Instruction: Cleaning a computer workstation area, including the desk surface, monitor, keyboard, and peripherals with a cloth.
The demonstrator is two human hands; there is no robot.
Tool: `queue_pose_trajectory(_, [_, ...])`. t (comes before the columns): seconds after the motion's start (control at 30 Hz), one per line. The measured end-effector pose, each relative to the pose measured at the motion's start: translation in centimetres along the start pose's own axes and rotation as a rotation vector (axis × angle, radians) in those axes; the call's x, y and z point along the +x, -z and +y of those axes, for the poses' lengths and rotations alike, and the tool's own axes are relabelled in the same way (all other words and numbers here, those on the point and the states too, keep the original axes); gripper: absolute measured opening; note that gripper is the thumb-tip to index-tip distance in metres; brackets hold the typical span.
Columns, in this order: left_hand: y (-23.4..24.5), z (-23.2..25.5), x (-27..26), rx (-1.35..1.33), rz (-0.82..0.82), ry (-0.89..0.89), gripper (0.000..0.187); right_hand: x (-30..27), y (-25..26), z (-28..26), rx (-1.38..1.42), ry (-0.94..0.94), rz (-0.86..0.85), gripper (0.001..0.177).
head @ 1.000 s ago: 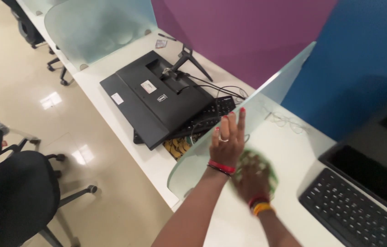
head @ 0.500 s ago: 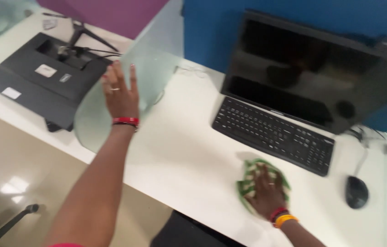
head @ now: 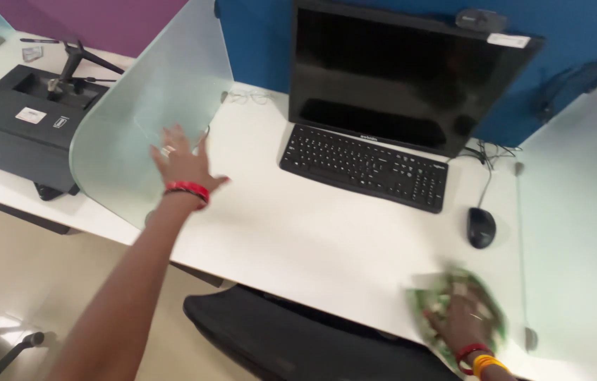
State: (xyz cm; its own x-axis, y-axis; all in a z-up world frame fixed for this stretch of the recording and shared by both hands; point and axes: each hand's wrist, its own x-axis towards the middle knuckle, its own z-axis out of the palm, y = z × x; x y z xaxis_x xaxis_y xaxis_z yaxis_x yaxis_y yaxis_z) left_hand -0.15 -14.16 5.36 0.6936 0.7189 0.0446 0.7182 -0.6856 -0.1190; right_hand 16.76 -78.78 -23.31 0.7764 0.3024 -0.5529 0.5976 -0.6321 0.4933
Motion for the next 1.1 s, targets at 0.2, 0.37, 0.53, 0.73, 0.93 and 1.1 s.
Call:
queue_pose_trajectory(0.2, [1.3,6.4,-8.6,-0.049,-0.542,-0.354,0.112,-0.8,-5.8,1.7,0.688,0.07,0.291,0.092])
queue_pose_trajectory(0.37, [0.2,8.6,-12.6,-0.309,-0.562,-0.606,0.108,-3.2,-10.1,4.6,0.507,-0.31,0.628,0.095])
queue_pose_trajectory(0.53, [4.8,9.7,-17.6,-0.563,-0.607,-0.873,0.112,-11.5,5.0,7.7,1.007,-0.45,0.376,0.032])
queue_pose_trajectory(0.73, [7.5,7.5,-22.8,-0.504,-0.837,-1.018,0.128,-31.0,26.8,2.1,1.475,-0.162,0.574,0.046])
queue_pose_trajectory(0.93, [7.8,5.3,-26.6,-0.263,-0.553,-1.022,0.101,-35.3,33.2,-13.3,0.853,0.134,0.536,0.03])
queue_pose_trajectory(1.1, [8.8,5.1,-26.9,-0.253,-0.327,-0.97,0.061,-33.6,30.8,-15.8,0.517,-0.108,1.348,0.027])
